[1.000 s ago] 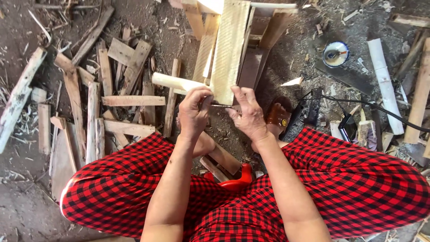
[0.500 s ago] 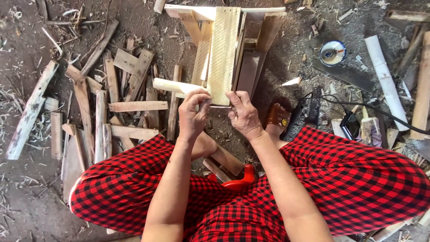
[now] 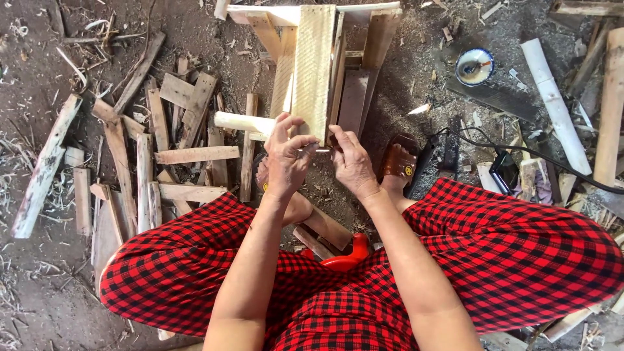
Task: The person sits on the ground assembling a small wooden chair. They position wooden slats and legs against the frame, hammer nails into the joints, fit a side panel, and rub the wood surfaces with a sanding block to smooth them.
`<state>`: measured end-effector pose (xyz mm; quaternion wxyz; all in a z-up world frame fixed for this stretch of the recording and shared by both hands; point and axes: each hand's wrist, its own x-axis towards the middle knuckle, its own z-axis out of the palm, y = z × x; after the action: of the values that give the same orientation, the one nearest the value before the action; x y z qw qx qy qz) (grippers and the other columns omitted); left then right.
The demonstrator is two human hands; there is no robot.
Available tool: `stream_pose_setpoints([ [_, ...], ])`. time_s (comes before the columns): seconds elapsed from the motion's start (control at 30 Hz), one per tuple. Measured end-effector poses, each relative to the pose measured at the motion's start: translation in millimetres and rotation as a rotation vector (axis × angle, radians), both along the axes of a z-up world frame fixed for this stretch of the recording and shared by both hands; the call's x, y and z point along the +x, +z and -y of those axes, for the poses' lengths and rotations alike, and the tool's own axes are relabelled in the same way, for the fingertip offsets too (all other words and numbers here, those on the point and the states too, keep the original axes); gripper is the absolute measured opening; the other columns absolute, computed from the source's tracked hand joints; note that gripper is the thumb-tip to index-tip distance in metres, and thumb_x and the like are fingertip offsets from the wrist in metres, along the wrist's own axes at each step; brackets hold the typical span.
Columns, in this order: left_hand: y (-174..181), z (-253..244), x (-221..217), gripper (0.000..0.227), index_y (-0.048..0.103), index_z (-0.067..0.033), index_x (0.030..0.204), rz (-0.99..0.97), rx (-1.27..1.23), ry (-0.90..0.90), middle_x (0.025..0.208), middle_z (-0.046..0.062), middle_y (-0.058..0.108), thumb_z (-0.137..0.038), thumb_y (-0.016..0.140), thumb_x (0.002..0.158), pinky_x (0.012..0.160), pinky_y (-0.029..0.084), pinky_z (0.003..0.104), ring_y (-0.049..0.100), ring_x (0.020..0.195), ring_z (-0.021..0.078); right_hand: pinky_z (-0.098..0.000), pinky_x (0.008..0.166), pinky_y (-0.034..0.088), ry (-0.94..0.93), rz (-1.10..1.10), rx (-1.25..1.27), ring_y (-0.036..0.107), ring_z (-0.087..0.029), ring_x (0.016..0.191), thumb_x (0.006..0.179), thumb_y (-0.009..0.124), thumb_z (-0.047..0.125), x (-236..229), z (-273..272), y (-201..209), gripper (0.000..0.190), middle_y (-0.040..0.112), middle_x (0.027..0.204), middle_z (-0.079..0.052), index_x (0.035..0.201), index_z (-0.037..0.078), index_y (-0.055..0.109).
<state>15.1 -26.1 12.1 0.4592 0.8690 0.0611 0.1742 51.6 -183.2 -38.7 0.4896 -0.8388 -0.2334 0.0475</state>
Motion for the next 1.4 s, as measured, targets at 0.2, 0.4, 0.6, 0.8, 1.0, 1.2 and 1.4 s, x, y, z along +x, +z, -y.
stream_pose_setpoints([
  [0.2,-6.3,-0.6,0.3,0.004,0.072,-0.0169,0.085,0.030,-0.179,-0.022,0.114,0.009,0.052,-0.016,0.073,0.081,0.104,0.030,0.046,0.042,0.125,0.0357,-0.0421,0.082,0.051,-0.029,-0.050,0.015,0.061,-0.032,0.092,0.084,0.053,0.006,-13.4,2.5,18.6,0.052,0.055,0.100,-0.009,0.135,0.020,0.047],
  [0.4,-10.8,0.4,-2.0,0.006,0.074,-0.0183,0.086,0.012,-0.187,-0.039,0.116,0.010,0.049,-0.022,0.074,0.081,0.105,0.031,0.047,0.040,0.126,0.0378,-0.0406,0.082,0.052,-0.032,-0.071,0.020,0.061,-0.030,0.095,0.084,0.053,0.006,-13.9,5.2,33.8,0.053,0.055,0.102,-0.007,0.134,0.022,0.047],
  [0.6,-13.1,0.8,-3.8,0.006,0.074,-0.0180,0.086,-0.022,-0.213,-0.035,0.118,0.011,0.048,-0.022,0.074,0.081,0.105,0.030,0.050,0.038,0.128,0.0416,-0.0417,0.075,0.054,-0.040,-0.043,0.059,0.063,-0.031,0.085,0.086,0.051,0.004,-12.5,10.7,62.1,0.050,0.057,0.102,-0.010,0.133,0.018,0.047],
  [0.8,-0.8,2.8,-0.9,0.006,0.074,-0.0169,0.085,-0.028,-0.250,-0.027,0.118,0.011,0.050,-0.020,0.075,0.081,0.100,0.036,0.045,0.046,0.120,0.0383,-0.0360,0.077,0.054,-0.019,0.014,-0.036,0.061,-0.024,0.088,0.084,0.053,-0.003,-36.9,61.9,182.6,0.050,0.055,0.103,-0.012,0.132,0.010,0.050],
  [1.0,21.4,5.0,0.0,0.002,0.072,-0.0135,0.080,-0.136,-0.251,0.005,0.127,0.004,0.048,-0.014,0.072,0.078,0.092,0.052,0.033,0.054,0.110,0.0203,-0.0432,0.053,0.074,-0.136,-0.944,-0.307,0.084,-0.031,0.056,0.032,0.080,-0.016,-47.4,373.7,158.0,0.097,0.062,0.132,-0.006,0.125,0.004,0.059],
  [1.2,25.5,4.1,-5.4,0.011,0.069,-0.0040,0.085,-0.216,-0.166,-0.103,0.125,0.008,0.047,-0.007,0.072,0.075,0.100,0.038,0.034,0.045,0.119,0.0246,-0.0644,0.101,0.026,-0.700,0.323,-1.032,0.040,-0.053,0.132,0.099,0.070,0.025,-56.1,440.5,-62.6,0.067,0.018,0.149,-0.029,0.151,-0.008,0.043],
  [1.4,16.4,6.8,-5.8,0.013,0.066,-0.0067,0.093,-0.233,-0.034,-0.095,0.132,0.011,0.047,-0.005,0.068,0.080,0.107,0.038,0.038,0.046,0.124,0.0278,-0.0481,0.077,0.047,-0.673,-0.857,-0.627,0.058,-0.032,0.093,0.081,0.050,0.014,-68.5,251.9,-95.7,0.043,0.057,0.108,-0.013,0.124,0.018,0.051],
])
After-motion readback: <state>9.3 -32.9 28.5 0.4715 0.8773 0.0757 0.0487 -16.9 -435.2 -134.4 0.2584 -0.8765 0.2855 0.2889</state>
